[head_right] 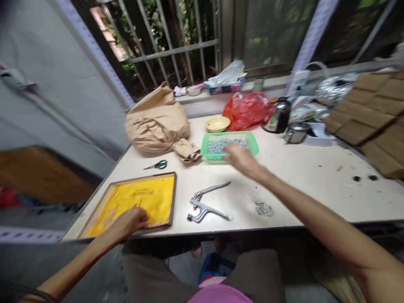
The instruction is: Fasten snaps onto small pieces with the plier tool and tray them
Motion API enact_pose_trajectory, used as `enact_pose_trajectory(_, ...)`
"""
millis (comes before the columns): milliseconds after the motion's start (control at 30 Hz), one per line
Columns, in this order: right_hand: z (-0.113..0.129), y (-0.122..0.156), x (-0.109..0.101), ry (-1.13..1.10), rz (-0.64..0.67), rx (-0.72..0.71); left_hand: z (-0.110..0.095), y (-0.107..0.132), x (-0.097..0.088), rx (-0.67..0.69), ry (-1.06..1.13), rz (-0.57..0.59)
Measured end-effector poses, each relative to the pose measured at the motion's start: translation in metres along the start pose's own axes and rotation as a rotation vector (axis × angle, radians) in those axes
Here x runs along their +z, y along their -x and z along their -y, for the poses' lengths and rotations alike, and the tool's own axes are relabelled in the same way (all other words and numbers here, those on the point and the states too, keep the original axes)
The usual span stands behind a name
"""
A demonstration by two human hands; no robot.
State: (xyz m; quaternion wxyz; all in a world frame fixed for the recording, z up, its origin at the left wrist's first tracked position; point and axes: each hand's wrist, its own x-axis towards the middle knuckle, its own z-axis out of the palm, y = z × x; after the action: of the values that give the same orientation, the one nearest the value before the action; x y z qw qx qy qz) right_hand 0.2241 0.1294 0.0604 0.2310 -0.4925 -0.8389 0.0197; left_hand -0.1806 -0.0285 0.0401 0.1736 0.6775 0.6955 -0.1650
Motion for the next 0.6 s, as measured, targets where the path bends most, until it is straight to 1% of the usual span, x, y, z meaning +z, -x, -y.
enact_pose_trajectory(100, 0.044, 0.049, 0.014, -0.099, 0.334, -0.003, 0.009, -0.012, 0.006, 0.108, -0.021, -0.054)
enact_pose_trajectory(133, 0.056, 0.064, 0.017, -0.112, 0.418, -0.013, 0.012, -0.015, 0.008, 0.132, -0.033, -0.068)
enact_pose_trajectory(167, 0.066, 0.078, 0.020, -0.103, 0.468, -0.023, 0.014, -0.017, 0.011, 0.148, -0.045, -0.075)
enact_pose_trajectory(233, 0.079, 0.100, 0.027, -0.085, 0.509, -0.040, 0.018, -0.019, 0.015, 0.166, -0.054, -0.070)
enact_pose_trajectory(333, 0.081, 0.116, 0.039, -0.079, 0.499, -0.082, 0.021, -0.019, 0.018, 0.184, -0.035, -0.092)
enact_pose_trajectory(400, 0.080, 0.117, 0.046, -0.068, 0.477, -0.119, 0.021, -0.018, 0.017, 0.203, -0.042, -0.118)
enact_pose_trajectory(467, 0.079, 0.115, 0.048, -0.032, 0.477, -0.140, 0.020, -0.016, 0.017, 0.226, -0.070, -0.149)
enact_pose_trajectory(533, 0.078, 0.112, 0.046, 0.023, 0.495, -0.128, 0.019, -0.014, 0.017, 0.237, -0.096, -0.179)
enact_pose_trajectory(600, 0.075, 0.110, 0.042, 0.096, 0.511, -0.081, 0.020, -0.013, 0.018, 0.237, -0.106, -0.191)
